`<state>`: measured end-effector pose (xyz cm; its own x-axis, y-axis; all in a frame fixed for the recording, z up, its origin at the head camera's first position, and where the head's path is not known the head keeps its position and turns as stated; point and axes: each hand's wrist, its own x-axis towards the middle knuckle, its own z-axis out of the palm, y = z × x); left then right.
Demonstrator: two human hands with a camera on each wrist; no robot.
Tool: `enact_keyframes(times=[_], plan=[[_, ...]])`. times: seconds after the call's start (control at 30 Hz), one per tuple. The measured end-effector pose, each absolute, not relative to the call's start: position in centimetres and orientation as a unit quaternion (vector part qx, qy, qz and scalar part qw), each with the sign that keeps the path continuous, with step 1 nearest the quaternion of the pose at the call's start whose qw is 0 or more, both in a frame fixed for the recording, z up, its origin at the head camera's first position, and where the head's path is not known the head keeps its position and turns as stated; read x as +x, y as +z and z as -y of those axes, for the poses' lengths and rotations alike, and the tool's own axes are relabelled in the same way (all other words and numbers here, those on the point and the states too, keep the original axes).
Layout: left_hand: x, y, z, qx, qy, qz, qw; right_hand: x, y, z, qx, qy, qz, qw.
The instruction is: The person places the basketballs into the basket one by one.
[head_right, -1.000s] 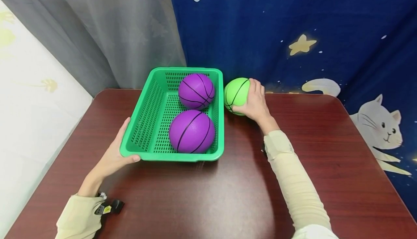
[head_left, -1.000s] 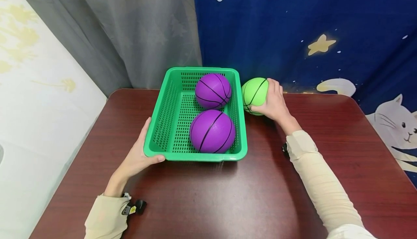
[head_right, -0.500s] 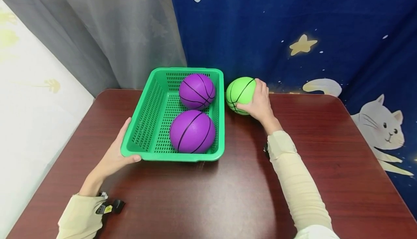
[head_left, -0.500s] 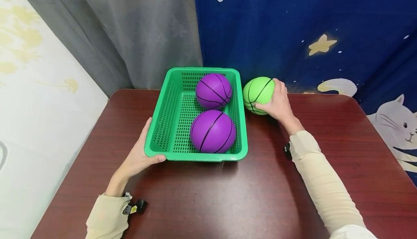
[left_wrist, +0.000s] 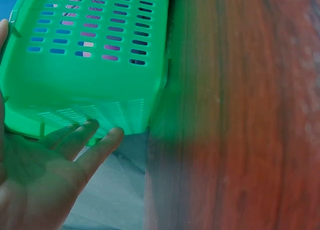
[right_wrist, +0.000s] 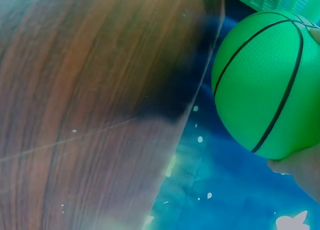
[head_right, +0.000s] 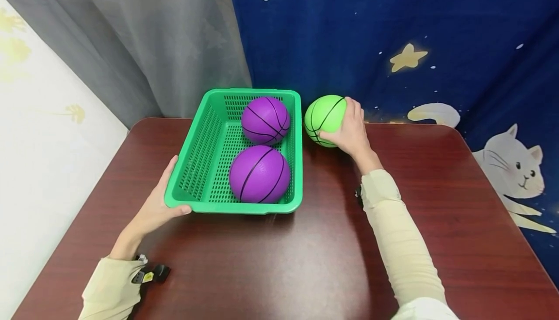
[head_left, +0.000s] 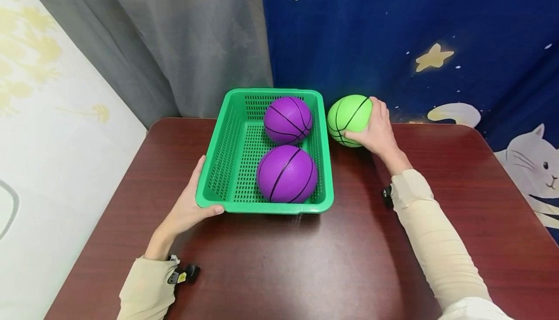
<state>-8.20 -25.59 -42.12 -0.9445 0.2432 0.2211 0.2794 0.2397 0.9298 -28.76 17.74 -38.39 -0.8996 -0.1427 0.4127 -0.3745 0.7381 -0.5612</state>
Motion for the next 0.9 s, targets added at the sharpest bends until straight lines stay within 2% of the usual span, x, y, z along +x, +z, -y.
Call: enact_keyframes(times=[0.23,0.9], plan=[[-8.1,-42.0,25.6,-0.168,-0.591,0.789,0.016,-28.7,-37.3,-18.0,0.136,0.339,0.91,0.194],[-7.9,-41.7,25.5,-0.161,-0.583,0.796,0.018,-27.5,-34.3,-17.0,0.151,0.349,0.902,0.203]])
